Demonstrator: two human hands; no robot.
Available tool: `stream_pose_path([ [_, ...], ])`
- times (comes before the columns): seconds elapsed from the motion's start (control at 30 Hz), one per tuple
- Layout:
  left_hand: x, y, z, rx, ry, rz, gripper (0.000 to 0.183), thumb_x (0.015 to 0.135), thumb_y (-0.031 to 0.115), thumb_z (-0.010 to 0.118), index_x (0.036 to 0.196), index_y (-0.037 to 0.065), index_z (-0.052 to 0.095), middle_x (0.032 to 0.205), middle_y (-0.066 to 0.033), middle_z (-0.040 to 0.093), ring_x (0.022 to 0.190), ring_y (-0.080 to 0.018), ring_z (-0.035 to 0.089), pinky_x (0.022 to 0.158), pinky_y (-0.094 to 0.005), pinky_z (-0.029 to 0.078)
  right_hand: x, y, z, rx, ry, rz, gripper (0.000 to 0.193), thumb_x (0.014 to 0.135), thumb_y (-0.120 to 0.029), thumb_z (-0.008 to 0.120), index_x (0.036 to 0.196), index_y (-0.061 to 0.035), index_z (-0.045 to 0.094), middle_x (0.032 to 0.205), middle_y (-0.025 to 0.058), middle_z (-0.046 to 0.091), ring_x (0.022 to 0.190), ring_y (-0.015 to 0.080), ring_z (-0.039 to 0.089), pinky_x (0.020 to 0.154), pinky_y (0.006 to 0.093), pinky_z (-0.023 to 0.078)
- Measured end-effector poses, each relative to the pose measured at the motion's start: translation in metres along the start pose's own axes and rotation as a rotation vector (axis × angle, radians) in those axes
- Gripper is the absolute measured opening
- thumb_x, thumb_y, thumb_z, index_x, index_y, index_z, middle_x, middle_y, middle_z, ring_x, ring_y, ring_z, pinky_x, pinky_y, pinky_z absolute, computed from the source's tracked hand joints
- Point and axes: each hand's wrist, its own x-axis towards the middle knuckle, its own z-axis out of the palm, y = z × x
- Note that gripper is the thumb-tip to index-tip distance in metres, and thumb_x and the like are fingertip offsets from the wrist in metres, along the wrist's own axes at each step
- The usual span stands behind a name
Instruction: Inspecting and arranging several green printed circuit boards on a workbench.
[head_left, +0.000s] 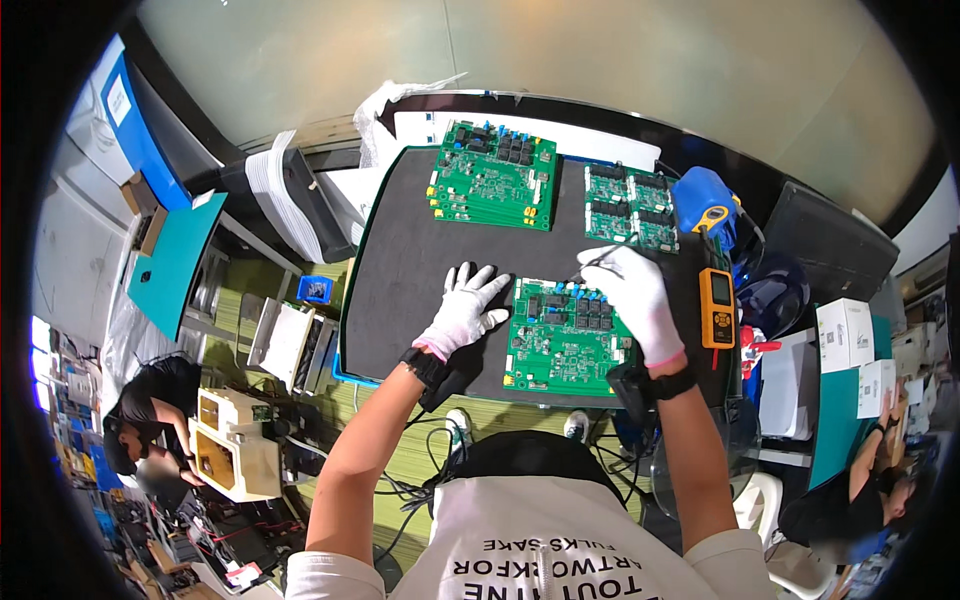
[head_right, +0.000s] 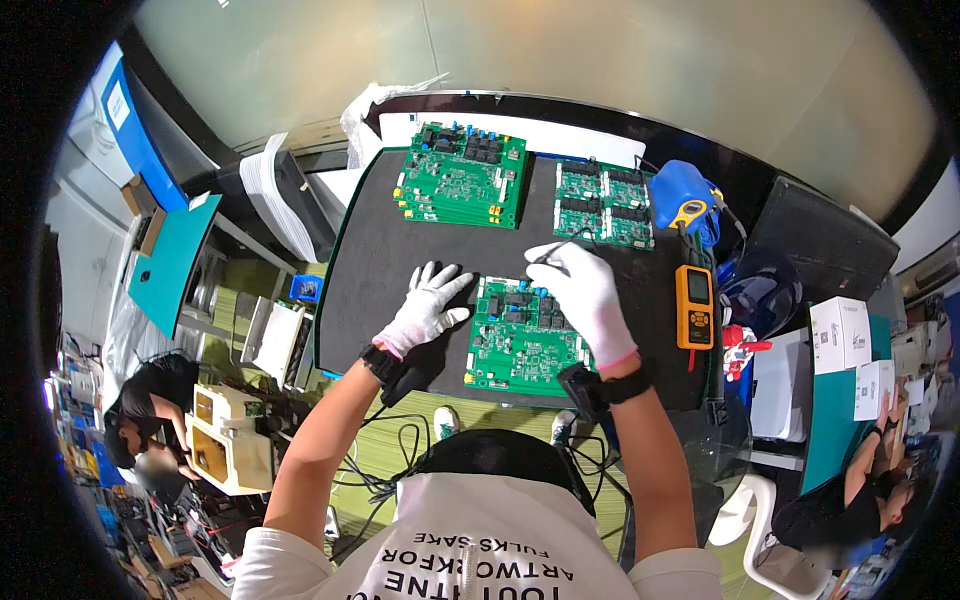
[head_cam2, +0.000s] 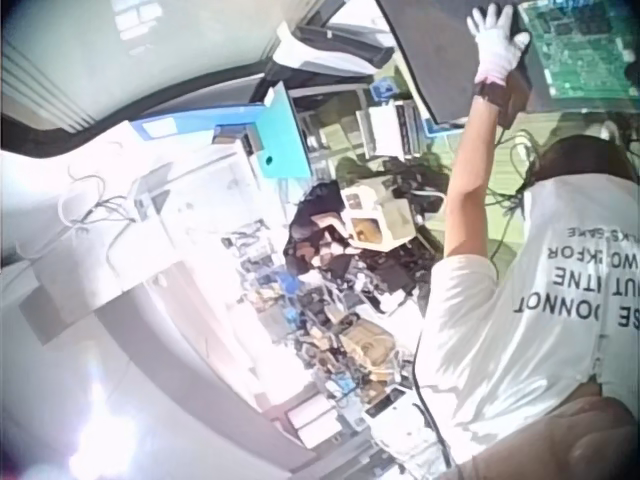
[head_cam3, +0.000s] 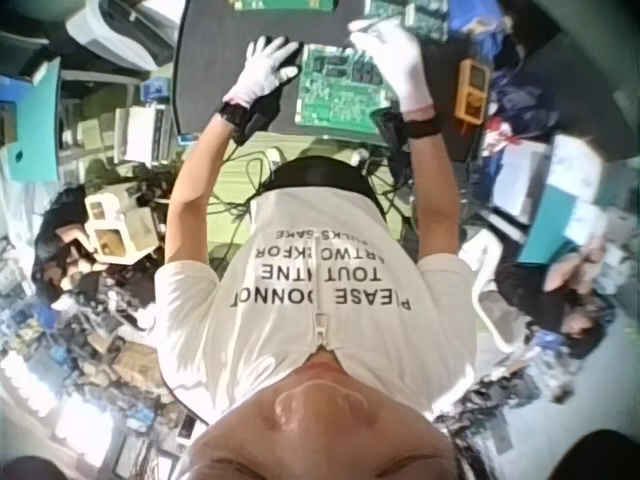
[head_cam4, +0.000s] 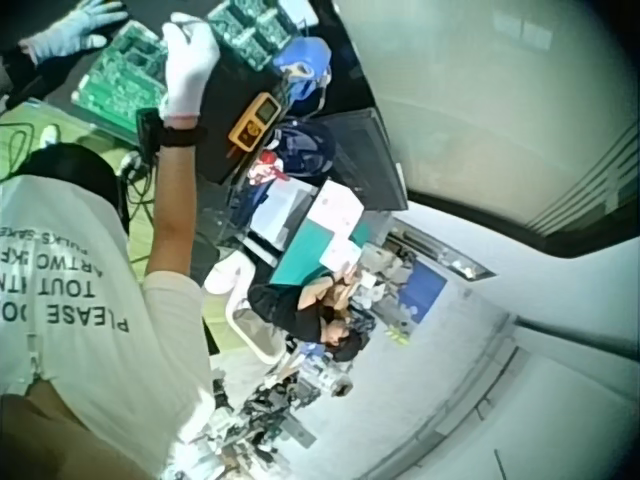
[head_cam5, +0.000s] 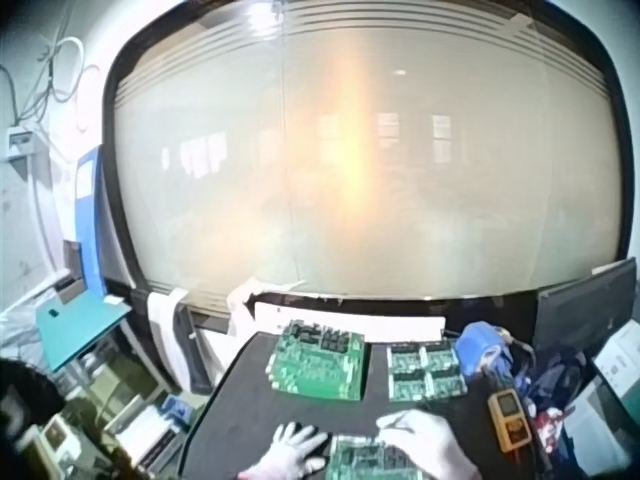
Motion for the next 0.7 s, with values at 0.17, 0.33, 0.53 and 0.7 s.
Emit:
stream_pose_path([
  [0.17, 0.012, -0.007, 0.006, 0.073, -0.132, 0.011, 0.069, 0.08, 0.052, 0.059, 0.14, 0.029, 0.035, 0.148, -0.0182, 0.022, 0.134, -0.0485, 0.014, 0.109, -0.0574, 0.003, 0.02, 0.031, 0.033, -0.024, -0.131, 0.019, 0.022, 0.081, -0.008, 0.064, 0.1, 0.0032, 0.063, 0.081, 0.0068, 0.066, 0.069, 0.0085, 0.058, 0.062, 0.0244, 0.047],
  [0.33, 0.011, -0.006, 0.009, 0.07, -0.171, -0.023, 0.073, 0.078, 0.057, 0.058, 0.141, 0.032, 0.032, 0.15, -0.0156, 0.017, 0.137, -0.0461, 0.008, 0.109, -0.0577, -0.003, 0.029, 0.052, 0.046, -0.164, -0.211, 0.107, 0.017, 0.081, -0.005, 0.063, 0.096, 0.0038, 0.064, 0.078, 0.0035, 0.064, 0.069, 0.0071, 0.056, 0.062, 0.0223, 0.045],
  [0.53, 0.009, -0.007, 0.013, 0.035, -0.165, -0.04, 0.073, 0.078, 0.056, 0.058, 0.141, 0.032, 0.032, 0.151, -0.0143, 0.016, 0.137, -0.0454, 0.006, 0.109, -0.0572, -0.004, 0.04, 0.07, 0.054, -0.306, -0.268, -0.024, 0.018, 0.076, -0.012, 0.066, 0.088, 0.0017, 0.067, 0.076, 0.0114, 0.066, 0.07, 0.0156, 0.062, 0.066, 0.0282, 0.048],
  [0.7, 0.009, -0.007, 0.016, 0.048, -0.129, -0.028, 0.071, 0.078, 0.056, 0.057, 0.14, 0.031, 0.035, 0.151, -0.0119, 0.02, 0.138, -0.0424, 0.008, 0.109, -0.0564, -0.005, 0.05, 0.083, 0.056, -0.361, -0.282, -0.015, 0.02, 0.079, -0.018, 0.064, 0.085, 0.0012, 0.067, 0.081, 0.0124, 0.067, 0.074, 0.0206, 0.064, 0.069, 0.0308, 0.049],
])
